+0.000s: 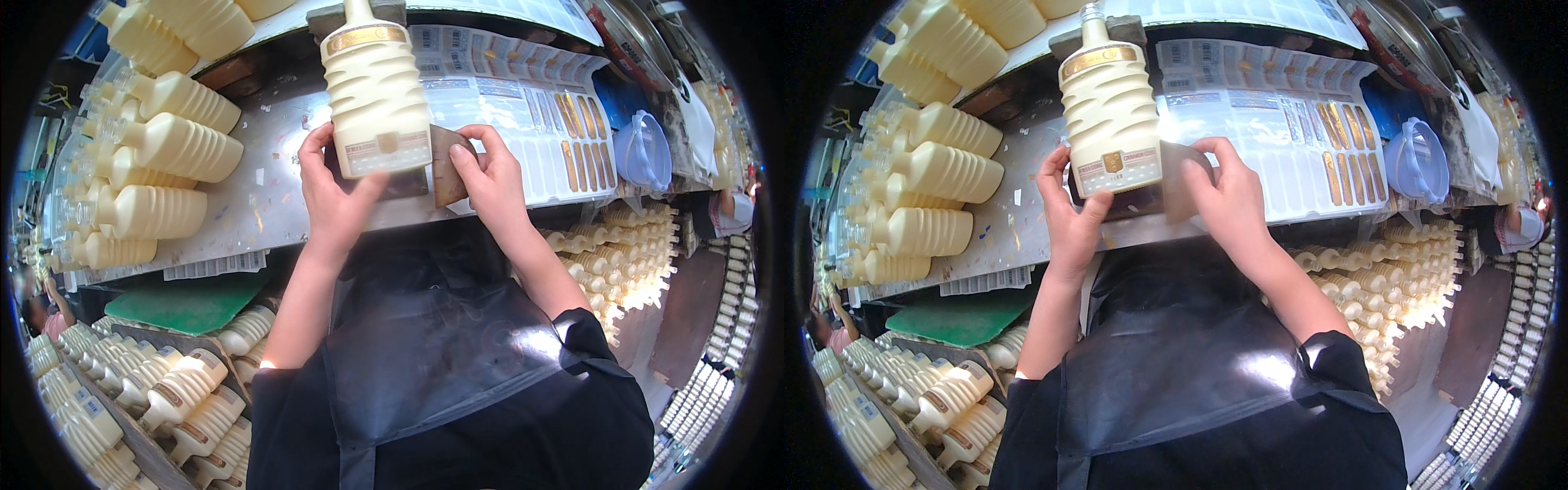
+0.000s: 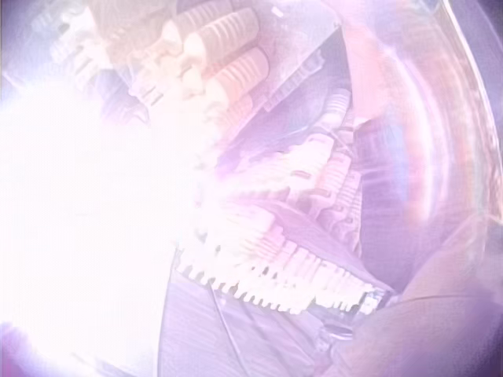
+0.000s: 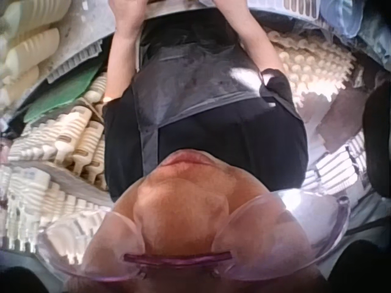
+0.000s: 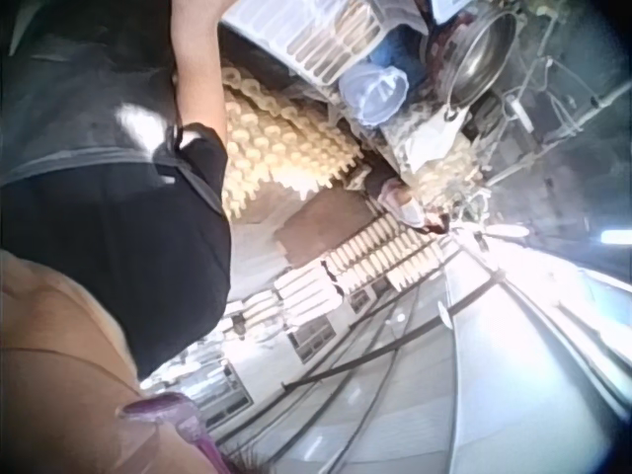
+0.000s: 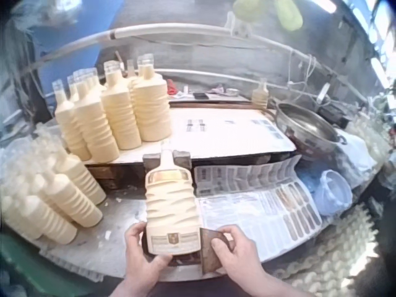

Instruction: The person applies adhesive labels to the neck and body of cream-colored plastic bottles. They pick each bottle from a nearby stack, smooth the label onto the curved surface, and place the labeled bottle back on the table.

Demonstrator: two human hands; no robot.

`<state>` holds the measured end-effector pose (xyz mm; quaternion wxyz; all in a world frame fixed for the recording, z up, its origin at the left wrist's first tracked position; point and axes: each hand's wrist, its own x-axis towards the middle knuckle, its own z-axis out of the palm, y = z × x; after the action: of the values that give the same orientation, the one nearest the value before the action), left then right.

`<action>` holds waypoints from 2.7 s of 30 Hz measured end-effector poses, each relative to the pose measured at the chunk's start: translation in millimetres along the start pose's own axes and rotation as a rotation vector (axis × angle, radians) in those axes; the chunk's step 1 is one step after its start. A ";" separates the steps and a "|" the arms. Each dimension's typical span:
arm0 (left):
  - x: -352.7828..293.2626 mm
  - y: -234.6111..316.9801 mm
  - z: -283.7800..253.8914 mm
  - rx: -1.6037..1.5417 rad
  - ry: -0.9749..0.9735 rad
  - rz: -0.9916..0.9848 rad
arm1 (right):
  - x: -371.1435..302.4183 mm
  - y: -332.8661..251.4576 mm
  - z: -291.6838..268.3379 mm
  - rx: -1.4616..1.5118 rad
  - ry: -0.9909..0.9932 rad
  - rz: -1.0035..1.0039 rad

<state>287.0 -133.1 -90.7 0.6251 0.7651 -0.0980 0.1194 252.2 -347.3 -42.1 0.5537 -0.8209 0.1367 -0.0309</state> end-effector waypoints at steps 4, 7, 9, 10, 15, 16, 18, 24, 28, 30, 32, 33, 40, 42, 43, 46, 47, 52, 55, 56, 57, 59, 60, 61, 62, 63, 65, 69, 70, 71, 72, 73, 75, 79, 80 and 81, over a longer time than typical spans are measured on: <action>6.3 0.3 18.1 -0.174 0.036 -0.120 | -2.7 -3.5 -0.6 0.080 0.031 -0.073; 5.4 -1.0 20.4 -0.180 0.038 -0.092 | -4.0 -8.7 6.3 -0.038 0.013 -0.222; 4.8 -2.8 17.4 -0.224 0.036 -0.093 | -2.3 -6.5 10.7 -0.104 -0.011 -0.310; 5.2 -4.0 15.6 -0.235 0.027 -0.087 | 0.2 -3.3 12.1 -0.091 0.019 -0.251; 4.4 -7.7 12.4 -0.343 0.009 -0.102 | 10.9 16.8 6.5 -0.007 0.049 -0.134; 4.5 -7.7 12.0 -0.357 0.007 -0.107 | 11.0 17.1 5.3 -0.034 0.050 -0.091; 5.0 -7.1 10.5 -0.400 0.001 -0.135 | 7.7 11.2 2.8 -0.030 0.069 -0.113; 7.6 -5.3 7.2 -0.492 0.003 -0.191 | -22.2 -33.9 20.9 -0.288 0.080 -0.466; 7.4 -3.6 9.3 -0.451 0.018 -0.207 | -24.2 -57.0 44.1 -0.506 0.060 -0.590; 8.1 -2.8 7.7 -0.424 0.032 -0.223 | -23.1 -66.7 57.2 -0.629 0.027 -0.629; 9.8 -3.0 5.1 -0.381 0.011 -0.258 | -22.4 -74.2 66.9 -0.671 0.026 -0.663; 9.9 -3.3 4.0 -0.403 0.001 -0.277 | -22.4 -75.7 67.7 -0.682 0.009 -0.659; 12.9 -18.4 7.2 -0.237 -0.009 -0.177 | -19.5 -31.7 19.3 -0.397 0.069 -0.316; 10.5 -22.1 7.0 -0.230 -0.020 -0.150 | -13.5 -15.7 10.9 -0.259 0.075 -0.186; 9.6 -22.9 6.3 -0.237 -0.033 -0.138 | -9.8 -11.2 8.8 -0.219 0.097 -0.154; 16.5 -21.4 0.7 -0.167 -0.036 -0.136 | 5.8 -14.8 0.5 -0.107 0.147 -0.098; 21.5 -18.9 -1.3 -0.124 -0.029 -0.195 | 14.0 -20.6 -1.3 -0.067 0.174 -0.129; 86.3 -2.0 5.8 -0.366 -0.023 -0.182 | 59.7 -51.8 11.2 -0.035 0.120 -0.414; 121.0 6.0 13.8 -0.597 -0.126 -0.329 | 92.5 -56.1 26.1 -0.056 0.111 -0.384; 126.1 7.1 14.0 -0.642 -0.157 -0.396 | 101.7 -55.8 28.9 0.001 0.160 -0.321; 131.0 7.2 14.3 -0.705 -0.191 -0.427 | 107.7 -55.1 29.4 0.062 0.203 -0.297; 136.1 5.2 14.0 -0.833 -0.217 -0.517 | 110.5 -53.2 28.6 0.066 0.296 -0.214; 139.2 3.5 13.1 -0.885 -0.233 -0.528 | 109.0 -53.3 27.3 -0.003 0.288 -0.373; 142.1 1.9 10.8 -0.945 -0.249 -0.548 | 103.7 -54.1 26.7 -0.076 0.299 -0.474; 145.0 1.2 9.0 -0.998 -0.251 -0.584 | 97.1 -56.1 26.9 -0.150 0.308 -0.560; 147.6 1.4 7.6 -0.973 -0.256 -0.565 | 90.8 -59.2 28.3 -0.397 0.323 -0.759; 153.1 5.5 3.2 -0.908 -0.240 -0.556 | 77.5 -68.2 34.2 -0.574 0.308 -1.037; 154.0 26.3 -15.2 -0.791 -0.190 -0.550 | 57.2 -89.7 53.6 -0.635 0.220 -1.265; 151.4 32.6 -20.9 -0.755 -0.191 -0.580 | 52.2 -93.9 59.6 -0.633 0.195 -1.297; 148.9 38.7 -26.4 -0.728 -0.192 -0.588 | 47.2 -97.2 66.0 -0.631 0.167 -1.323; 145.5 44.4 -32.1 -0.701 -0.191 -0.596 | 41.6 -99.5 71.5 -0.628 0.139 -1.351; 141.8 49.5 -36.3 -0.702 -0.191 -0.577 | 37.9 -101.1 76.7 -0.607 0.103 -1.422; 131.2 57.7 -43.9 -0.639 -0.190 -0.515 | 26.0 -101.6 81.9 -0.724 0.034 -1.448; 111.7 67.7 -49.4 -0.471 -0.079 -0.456 | 10.9 -96.0 69.9 -0.721 -0.175 -1.383; 105.9 70.6 -49.5 -0.417 -0.015 -0.405 | 10.1 -93.5 63.4 -0.656 -0.278 -1.354; 100.2 73.8 -49.6 -0.321 0.009 -0.432 | 12.3 -90.8 56.8 -0.475 -0.186 -1.386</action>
<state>357.4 -99.2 18.1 0.7497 0.6589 0.0528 -0.0305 292.8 -267.5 18.1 0.2235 -0.8159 -0.4577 -0.2736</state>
